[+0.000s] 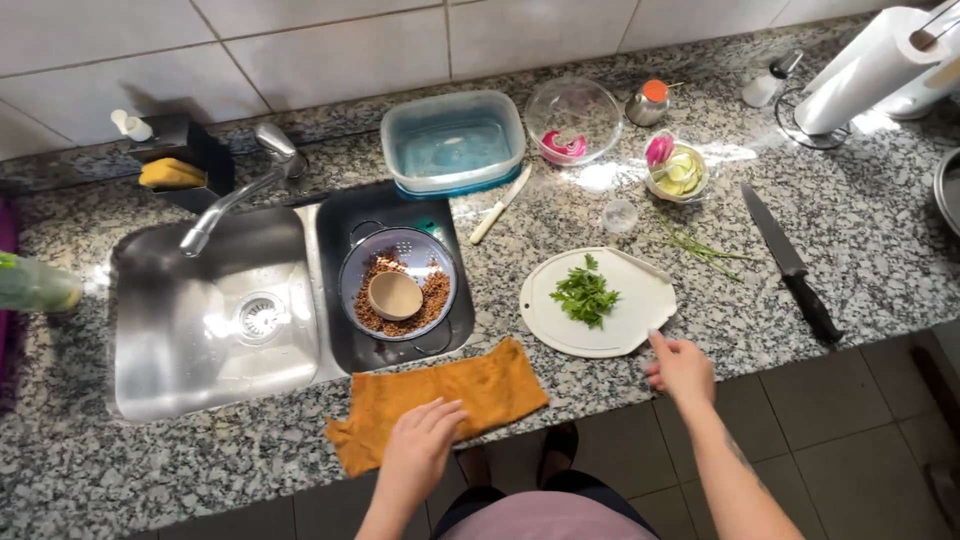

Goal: The person plucks parsley leaves from their stems and places them on a cutting board. They then rinse the remaining parsley bunch in a glass under the tap. After retrieving a knife from a drawer, the person chops the parsley leaves on the cutting board.

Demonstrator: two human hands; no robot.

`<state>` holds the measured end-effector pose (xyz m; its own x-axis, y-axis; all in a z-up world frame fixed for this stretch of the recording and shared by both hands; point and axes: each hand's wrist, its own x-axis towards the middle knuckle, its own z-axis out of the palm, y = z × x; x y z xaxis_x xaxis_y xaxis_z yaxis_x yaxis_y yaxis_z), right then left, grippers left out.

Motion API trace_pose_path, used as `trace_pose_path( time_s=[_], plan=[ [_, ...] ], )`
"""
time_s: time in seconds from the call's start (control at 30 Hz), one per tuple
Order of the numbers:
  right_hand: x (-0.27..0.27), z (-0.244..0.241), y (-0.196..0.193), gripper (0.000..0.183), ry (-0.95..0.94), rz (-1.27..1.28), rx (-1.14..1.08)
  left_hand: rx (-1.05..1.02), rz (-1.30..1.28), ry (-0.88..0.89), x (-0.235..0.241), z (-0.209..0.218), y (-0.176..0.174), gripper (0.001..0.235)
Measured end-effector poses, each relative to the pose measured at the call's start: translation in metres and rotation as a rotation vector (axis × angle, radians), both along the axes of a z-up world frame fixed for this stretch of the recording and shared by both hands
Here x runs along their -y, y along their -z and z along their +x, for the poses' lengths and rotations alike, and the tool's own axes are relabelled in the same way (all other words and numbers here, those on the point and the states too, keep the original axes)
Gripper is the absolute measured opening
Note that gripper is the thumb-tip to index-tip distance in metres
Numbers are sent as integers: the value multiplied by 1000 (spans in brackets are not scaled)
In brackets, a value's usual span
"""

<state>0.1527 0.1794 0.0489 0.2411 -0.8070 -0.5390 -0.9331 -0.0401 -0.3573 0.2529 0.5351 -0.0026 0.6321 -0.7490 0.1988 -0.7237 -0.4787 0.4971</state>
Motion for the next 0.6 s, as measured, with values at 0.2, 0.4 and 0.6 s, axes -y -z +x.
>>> trace_pose_path(
  time_s=[0.2,0.4,0.6],
  plan=[
    [29,7,27,14,161,297,255,93,164,238,76,-22,38,42],
    [49,-35,-24,15,183,331,450,304,167,151,155,-41,42,64],
    [86,-58,-63,14,195,216,481,-74,68,272,292,-48,40,60]
  ],
)
